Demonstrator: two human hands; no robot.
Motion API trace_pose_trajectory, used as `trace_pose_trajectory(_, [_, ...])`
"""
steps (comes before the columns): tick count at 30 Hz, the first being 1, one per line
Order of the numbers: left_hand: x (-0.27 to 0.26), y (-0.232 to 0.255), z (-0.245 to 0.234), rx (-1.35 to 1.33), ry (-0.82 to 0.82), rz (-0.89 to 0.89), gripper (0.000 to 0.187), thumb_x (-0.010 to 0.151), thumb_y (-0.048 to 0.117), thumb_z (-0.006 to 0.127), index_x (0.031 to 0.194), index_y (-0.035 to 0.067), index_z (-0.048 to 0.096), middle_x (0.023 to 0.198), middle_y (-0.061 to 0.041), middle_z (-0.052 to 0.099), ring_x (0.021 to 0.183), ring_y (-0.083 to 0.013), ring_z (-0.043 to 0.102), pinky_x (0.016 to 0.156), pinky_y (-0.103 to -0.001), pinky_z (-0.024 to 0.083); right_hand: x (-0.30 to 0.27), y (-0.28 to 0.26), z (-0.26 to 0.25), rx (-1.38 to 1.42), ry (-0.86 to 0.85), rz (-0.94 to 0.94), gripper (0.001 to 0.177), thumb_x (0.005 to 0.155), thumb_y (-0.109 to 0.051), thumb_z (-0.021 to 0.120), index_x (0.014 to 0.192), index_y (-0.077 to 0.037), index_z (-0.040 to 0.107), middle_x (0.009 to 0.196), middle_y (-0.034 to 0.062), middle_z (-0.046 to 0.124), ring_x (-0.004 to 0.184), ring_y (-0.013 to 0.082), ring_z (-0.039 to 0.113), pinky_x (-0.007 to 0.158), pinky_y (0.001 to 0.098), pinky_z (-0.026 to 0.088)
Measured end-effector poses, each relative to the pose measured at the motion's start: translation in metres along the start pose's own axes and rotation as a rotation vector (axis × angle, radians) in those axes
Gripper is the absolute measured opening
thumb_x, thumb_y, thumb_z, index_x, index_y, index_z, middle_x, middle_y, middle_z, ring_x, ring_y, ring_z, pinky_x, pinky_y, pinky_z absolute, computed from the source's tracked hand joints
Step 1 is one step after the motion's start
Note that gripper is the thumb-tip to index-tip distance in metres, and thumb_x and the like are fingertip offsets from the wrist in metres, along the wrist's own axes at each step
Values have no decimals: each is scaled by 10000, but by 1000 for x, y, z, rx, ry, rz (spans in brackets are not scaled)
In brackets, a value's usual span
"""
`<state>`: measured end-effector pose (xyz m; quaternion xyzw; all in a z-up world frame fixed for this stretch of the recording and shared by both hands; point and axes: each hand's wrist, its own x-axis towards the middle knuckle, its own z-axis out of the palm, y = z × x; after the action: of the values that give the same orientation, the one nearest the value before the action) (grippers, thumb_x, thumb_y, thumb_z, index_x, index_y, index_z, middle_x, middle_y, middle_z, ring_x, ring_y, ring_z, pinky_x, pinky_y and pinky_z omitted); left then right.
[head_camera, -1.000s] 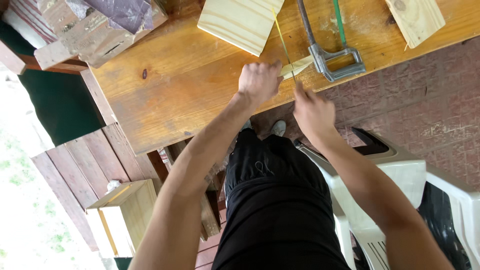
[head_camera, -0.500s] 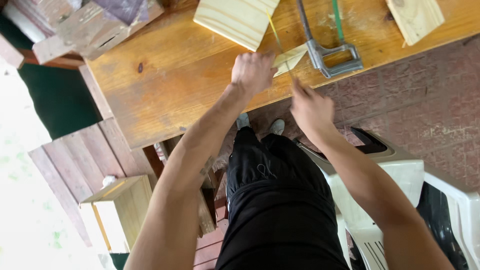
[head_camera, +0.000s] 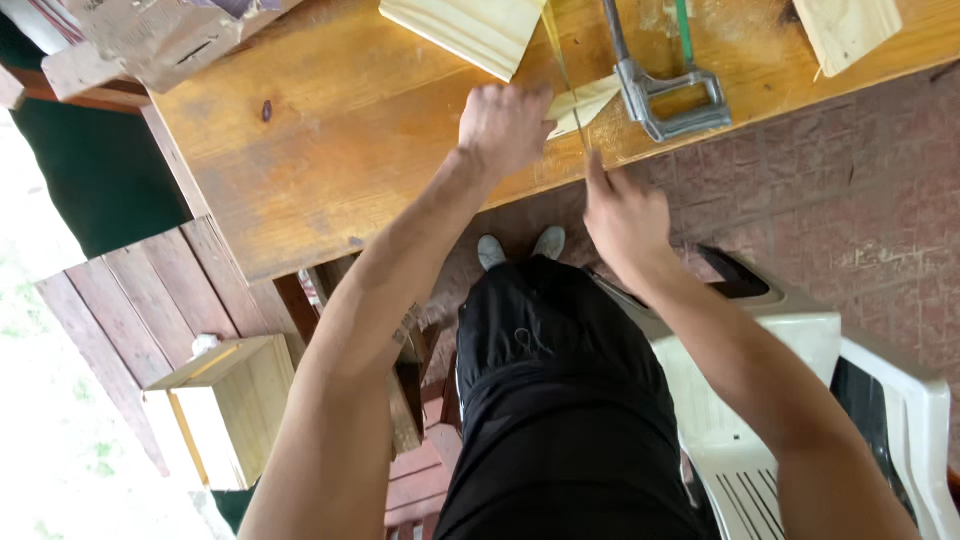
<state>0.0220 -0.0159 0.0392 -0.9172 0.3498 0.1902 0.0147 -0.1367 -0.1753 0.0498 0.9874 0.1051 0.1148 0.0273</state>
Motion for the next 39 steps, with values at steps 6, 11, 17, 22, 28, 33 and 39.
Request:
trace_pose_trajectory(6, [-6,3,2,-122,61,17,212,1078,329,622,1005,130,622,633,53,533,512,-99,459,461,-256,448,29,0,24,-103,106,13,436,817,-86,780,1252,-95,749,739,-27,719,473,67,577,371,236,386])
trace_pose_trajectory(11, [-5,0,3,-27,14,18,326,1069,446,607,1104,122,610,670,52,527,531,-87,461,485,-242,461,-18,-5,17,-74,104,3,425,821,-49,723,1244,-71,759,735,-30,665,431,84,491,364,250,342])
trace_pose_trajectory(17, [-6,2,0,-113,21,1,201,1062,327,640,986,144,604,629,60,494,517,-90,436,472,-265,457,31,-7,15,89,44,54,377,914,-11,742,1291,-17,731,679,-15,689,421,42,412,369,200,312])
trace_pose_trajectory(22, [-1,-3,-1,-107,-27,-56,294,1080,429,575,1095,139,622,715,34,530,604,-118,514,561,-296,497,-7,3,16,-49,68,-37,548,772,-26,664,1318,-67,688,853,-2,700,466,154,534,400,284,410])
trace_pose_trajectory(28, [5,-3,16,-123,194,-9,231,879,411,712,992,211,692,801,-33,741,823,-346,778,717,-489,631,20,-1,38,-56,235,45,453,740,-137,714,1191,-110,743,712,-28,628,526,172,654,421,312,512])
trace_pose_trajectory(33, [-1,-2,3,-206,204,-12,190,905,353,663,967,175,685,806,-58,733,831,-368,773,729,-499,622,-18,6,22,-119,175,50,533,699,-176,692,1228,-184,756,668,-37,541,454,193,614,408,355,503])
trace_pose_trajectory(39, [4,1,24,-82,156,-10,260,902,443,656,998,210,719,808,-13,748,843,-321,780,742,-469,631,10,-11,29,-117,257,53,493,695,-182,713,1186,-153,747,713,-35,590,505,169,633,439,310,527])
